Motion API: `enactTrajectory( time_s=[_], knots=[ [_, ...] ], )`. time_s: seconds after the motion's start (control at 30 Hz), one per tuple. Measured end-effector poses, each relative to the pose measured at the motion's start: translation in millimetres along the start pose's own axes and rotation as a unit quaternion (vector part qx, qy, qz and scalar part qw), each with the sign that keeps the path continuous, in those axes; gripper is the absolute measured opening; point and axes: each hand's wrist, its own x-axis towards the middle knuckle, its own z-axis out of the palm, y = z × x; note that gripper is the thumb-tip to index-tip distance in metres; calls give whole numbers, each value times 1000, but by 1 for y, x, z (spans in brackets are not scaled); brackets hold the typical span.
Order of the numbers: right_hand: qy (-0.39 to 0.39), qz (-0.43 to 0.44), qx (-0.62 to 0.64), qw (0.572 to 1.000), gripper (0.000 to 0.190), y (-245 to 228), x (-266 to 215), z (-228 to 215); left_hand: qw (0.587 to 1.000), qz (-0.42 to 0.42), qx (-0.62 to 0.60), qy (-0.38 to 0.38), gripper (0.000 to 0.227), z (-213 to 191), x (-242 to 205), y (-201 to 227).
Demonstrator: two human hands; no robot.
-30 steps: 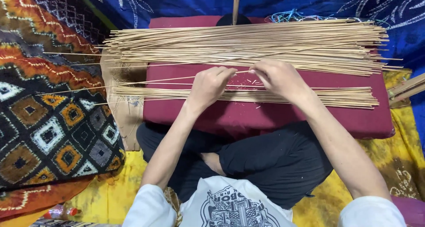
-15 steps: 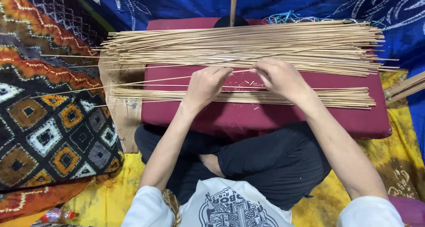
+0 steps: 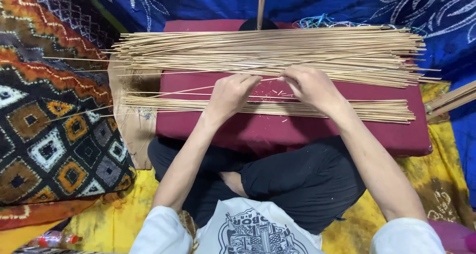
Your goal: Tying thin bamboo sticks into bundles using string
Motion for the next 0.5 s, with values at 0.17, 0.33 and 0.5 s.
enactTrajectory(
  time_s=[0.17,0.33,0.5],
  knots=[
    [2,-3,5,1000,12,1,2,8,1000,1,11,6,10,9,0,-4],
    [9,1,1,1000,13,-1,0,2,1000,5,-4,-3,14,-7,8,5],
    [-14,-6,-5,1000,17,17,-3,24,1000,2,1,-9,15,18,1,7]
  ],
)
